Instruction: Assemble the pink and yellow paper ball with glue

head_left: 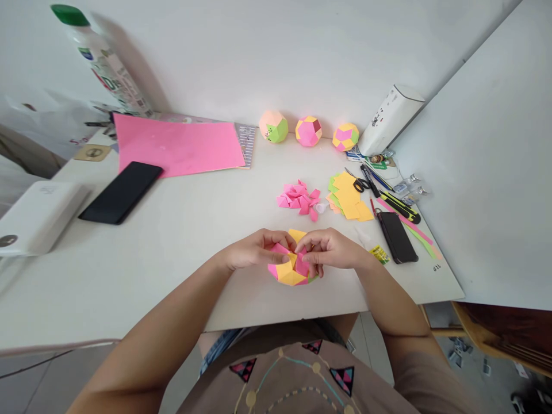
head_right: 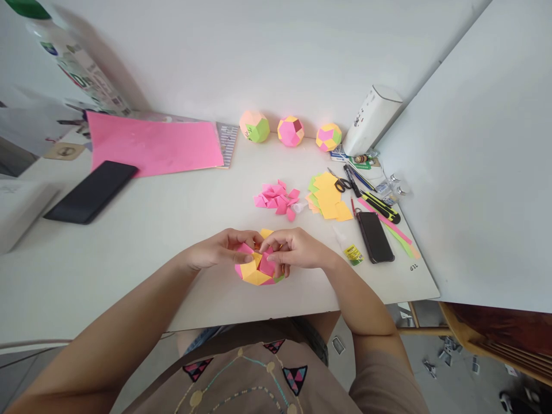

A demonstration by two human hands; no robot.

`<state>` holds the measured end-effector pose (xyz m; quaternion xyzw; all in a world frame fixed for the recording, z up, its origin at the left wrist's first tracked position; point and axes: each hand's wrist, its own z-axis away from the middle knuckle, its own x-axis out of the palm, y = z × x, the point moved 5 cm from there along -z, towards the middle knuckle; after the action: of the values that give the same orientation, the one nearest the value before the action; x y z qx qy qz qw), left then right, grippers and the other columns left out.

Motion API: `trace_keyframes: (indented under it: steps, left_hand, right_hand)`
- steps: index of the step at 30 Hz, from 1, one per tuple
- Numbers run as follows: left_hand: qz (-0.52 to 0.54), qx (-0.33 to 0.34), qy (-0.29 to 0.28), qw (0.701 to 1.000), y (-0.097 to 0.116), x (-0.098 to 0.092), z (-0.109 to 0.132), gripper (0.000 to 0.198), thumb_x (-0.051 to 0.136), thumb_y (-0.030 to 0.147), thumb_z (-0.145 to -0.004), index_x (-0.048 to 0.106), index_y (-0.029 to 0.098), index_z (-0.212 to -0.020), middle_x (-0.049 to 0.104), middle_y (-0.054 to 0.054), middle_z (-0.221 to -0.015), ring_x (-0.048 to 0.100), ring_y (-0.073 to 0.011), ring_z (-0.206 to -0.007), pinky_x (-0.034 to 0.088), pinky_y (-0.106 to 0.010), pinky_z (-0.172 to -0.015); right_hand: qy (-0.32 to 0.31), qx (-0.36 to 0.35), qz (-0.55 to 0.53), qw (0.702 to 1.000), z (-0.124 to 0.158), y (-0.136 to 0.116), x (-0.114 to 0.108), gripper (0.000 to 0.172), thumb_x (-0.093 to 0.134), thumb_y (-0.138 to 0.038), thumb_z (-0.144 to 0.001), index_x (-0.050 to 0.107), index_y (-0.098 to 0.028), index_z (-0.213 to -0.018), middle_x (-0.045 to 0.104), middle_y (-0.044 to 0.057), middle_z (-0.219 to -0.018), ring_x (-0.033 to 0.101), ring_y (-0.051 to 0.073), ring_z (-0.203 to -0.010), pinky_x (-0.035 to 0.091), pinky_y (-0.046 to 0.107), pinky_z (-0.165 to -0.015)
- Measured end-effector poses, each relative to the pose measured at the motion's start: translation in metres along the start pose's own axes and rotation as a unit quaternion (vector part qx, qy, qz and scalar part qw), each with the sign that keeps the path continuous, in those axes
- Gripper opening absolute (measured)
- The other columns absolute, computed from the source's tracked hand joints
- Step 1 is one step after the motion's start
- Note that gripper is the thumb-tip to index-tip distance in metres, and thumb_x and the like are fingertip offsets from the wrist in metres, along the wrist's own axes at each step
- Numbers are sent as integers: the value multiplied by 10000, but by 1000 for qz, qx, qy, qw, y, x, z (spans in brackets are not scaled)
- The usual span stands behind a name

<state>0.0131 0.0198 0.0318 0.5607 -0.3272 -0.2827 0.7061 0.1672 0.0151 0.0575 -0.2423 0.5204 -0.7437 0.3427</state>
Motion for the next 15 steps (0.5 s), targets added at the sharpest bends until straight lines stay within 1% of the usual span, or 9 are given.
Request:
trace_keyframes:
  steps: [6,15]
  left_hand:
    - [-12,-3,1,1000,-1,-1,0,148,652,291,-766,647,174,-856,617,-51,-1082,574,-209,-985,443,-334,-884]
    - [-9,-6,1,1000,-1,0,0,130,647,276,-772,647,173,-852,610,-49,-1077,568,-198,-973,441,-317,-866]
  right_hand:
    - [-8,-2,6,1000,0,0,1,213,629,-283,-823,594,-138,-974,646,0,-681,676,128,-541,533,199,-447]
    - [-13,-4,4,1000,0,-1,1,195,620,-270,-830,587,-140,-972,649,4,-695,673,124,-539,535,200,-456]
